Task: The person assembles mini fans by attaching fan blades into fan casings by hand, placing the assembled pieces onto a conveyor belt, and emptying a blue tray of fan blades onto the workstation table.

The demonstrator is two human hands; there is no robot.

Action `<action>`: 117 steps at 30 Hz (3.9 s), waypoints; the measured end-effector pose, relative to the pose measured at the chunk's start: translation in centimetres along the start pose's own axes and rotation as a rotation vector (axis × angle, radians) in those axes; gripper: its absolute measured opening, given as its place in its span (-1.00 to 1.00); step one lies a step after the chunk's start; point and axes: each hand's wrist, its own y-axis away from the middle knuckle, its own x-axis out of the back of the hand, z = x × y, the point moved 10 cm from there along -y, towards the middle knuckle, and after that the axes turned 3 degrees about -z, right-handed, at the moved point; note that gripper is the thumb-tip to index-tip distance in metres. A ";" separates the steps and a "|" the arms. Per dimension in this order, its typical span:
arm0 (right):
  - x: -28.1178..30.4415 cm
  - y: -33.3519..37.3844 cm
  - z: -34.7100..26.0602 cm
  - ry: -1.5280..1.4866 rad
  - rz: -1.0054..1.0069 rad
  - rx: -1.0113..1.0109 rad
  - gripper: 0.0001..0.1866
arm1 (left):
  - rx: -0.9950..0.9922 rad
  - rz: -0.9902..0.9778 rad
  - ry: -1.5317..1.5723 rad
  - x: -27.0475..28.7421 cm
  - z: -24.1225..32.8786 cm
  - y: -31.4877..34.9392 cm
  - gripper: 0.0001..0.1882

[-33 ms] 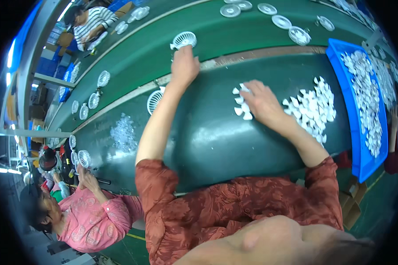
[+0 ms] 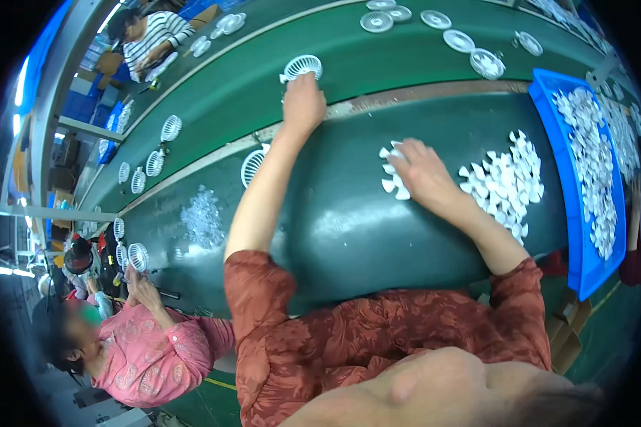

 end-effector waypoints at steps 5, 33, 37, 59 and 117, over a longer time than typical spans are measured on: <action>-0.1 0.3 -0.6 0.035 -0.078 -0.035 -0.69 | -0.032 -0.062 -0.243 -5.5 -2.4 -1.7 -0.85; 0.2 6.6 -7.8 -0.121 -0.265 0.040 -0.79 | 0.437 -0.329 0.486 2.1 2.7 17.7 -0.78; 0.4 6.2 -8.0 -0.092 -0.282 0.047 -0.76 | 0.667 -0.154 1.006 3.0 3.0 18.4 -0.72; 1.3 -0.4 -9.3 -0.041 0.007 0.031 -0.77 | 0.686 -0.297 1.786 -0.1 8.6 20.7 -0.71; 4.7 0.0 -6.0 -0.159 0.127 -0.024 -0.67 | 0.870 -0.109 1.546 0.1 2.7 20.9 -0.73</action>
